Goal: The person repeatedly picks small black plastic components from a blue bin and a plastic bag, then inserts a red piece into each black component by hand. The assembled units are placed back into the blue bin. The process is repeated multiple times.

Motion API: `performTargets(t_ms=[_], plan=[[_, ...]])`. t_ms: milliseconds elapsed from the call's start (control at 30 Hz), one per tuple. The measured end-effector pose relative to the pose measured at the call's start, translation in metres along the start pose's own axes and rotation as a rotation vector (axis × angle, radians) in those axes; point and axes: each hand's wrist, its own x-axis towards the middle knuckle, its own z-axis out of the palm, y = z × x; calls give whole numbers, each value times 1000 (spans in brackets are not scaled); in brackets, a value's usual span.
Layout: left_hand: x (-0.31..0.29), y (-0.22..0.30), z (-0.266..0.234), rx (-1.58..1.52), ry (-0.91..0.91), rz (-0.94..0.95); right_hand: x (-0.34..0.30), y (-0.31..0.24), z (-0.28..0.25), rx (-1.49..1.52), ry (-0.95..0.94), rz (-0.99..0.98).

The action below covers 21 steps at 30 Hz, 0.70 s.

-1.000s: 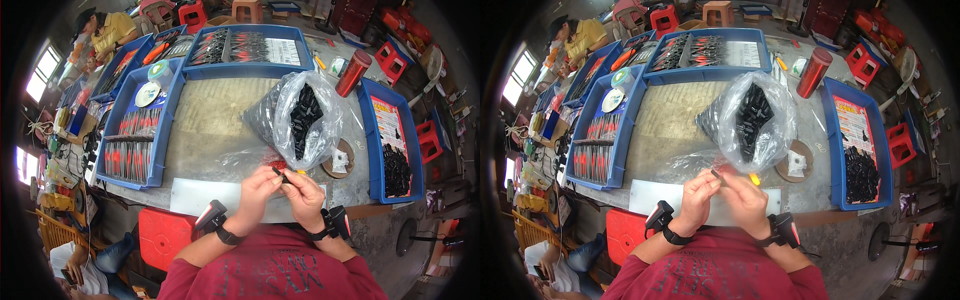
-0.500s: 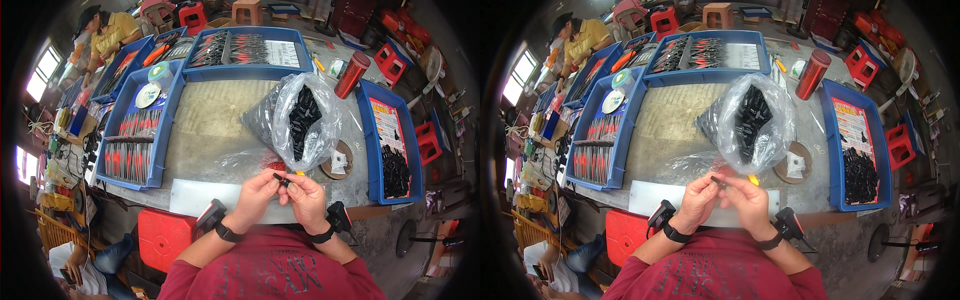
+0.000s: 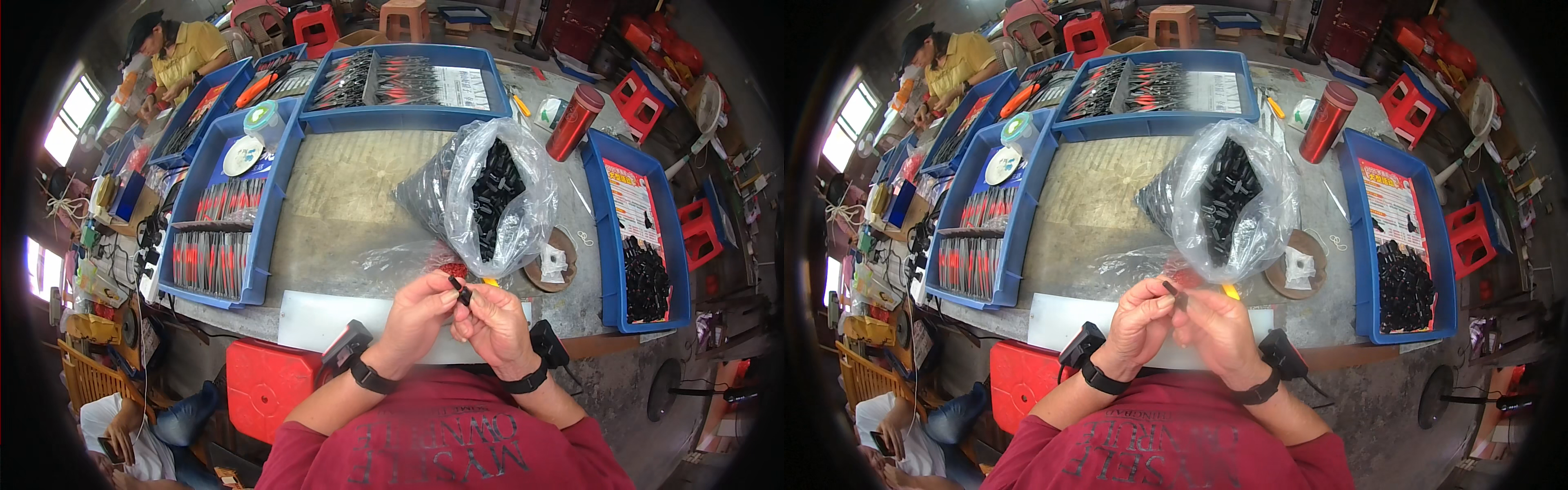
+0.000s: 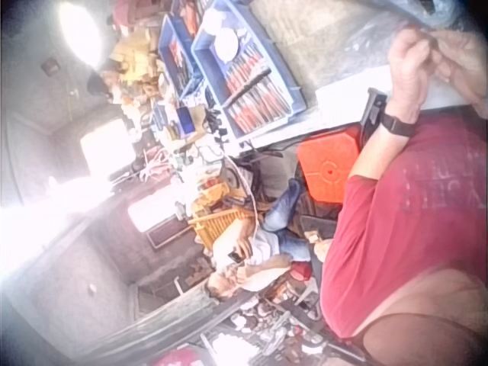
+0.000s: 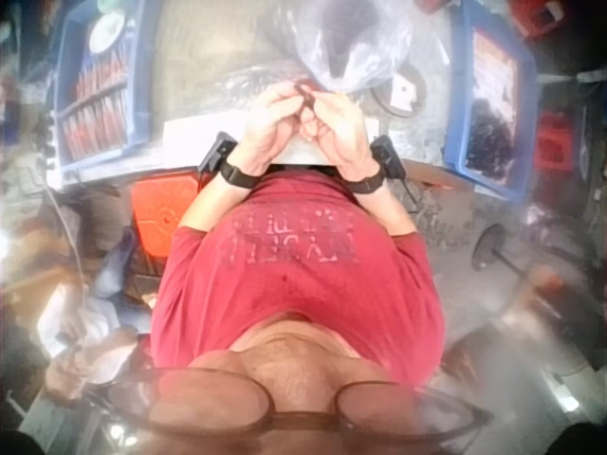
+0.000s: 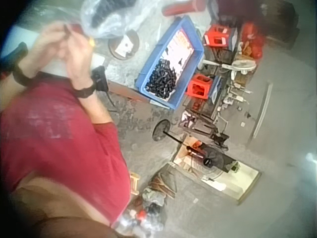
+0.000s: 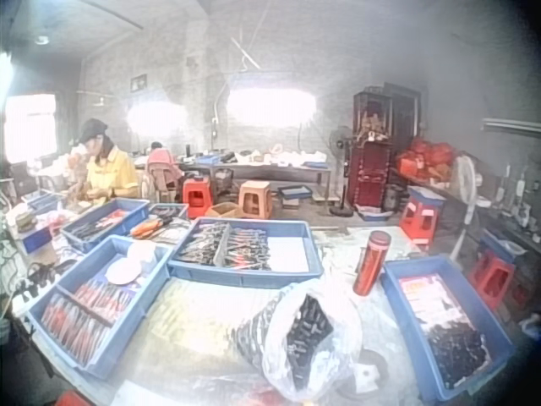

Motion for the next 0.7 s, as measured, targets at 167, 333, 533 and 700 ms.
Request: performTargets(t_ms=[167,333,533,700], plan=[[-1,0,1,164,55,27,0,1,-2,82,-9,31],[-2,-2,2,147,27,50,-1,-2,-7,157,-70,97],[-1,-2,2,164,62,21,-2,1,-10,199,-80,125],[-2,-3,1,150,62,-11,-2,3,-9,205,-90,127]])
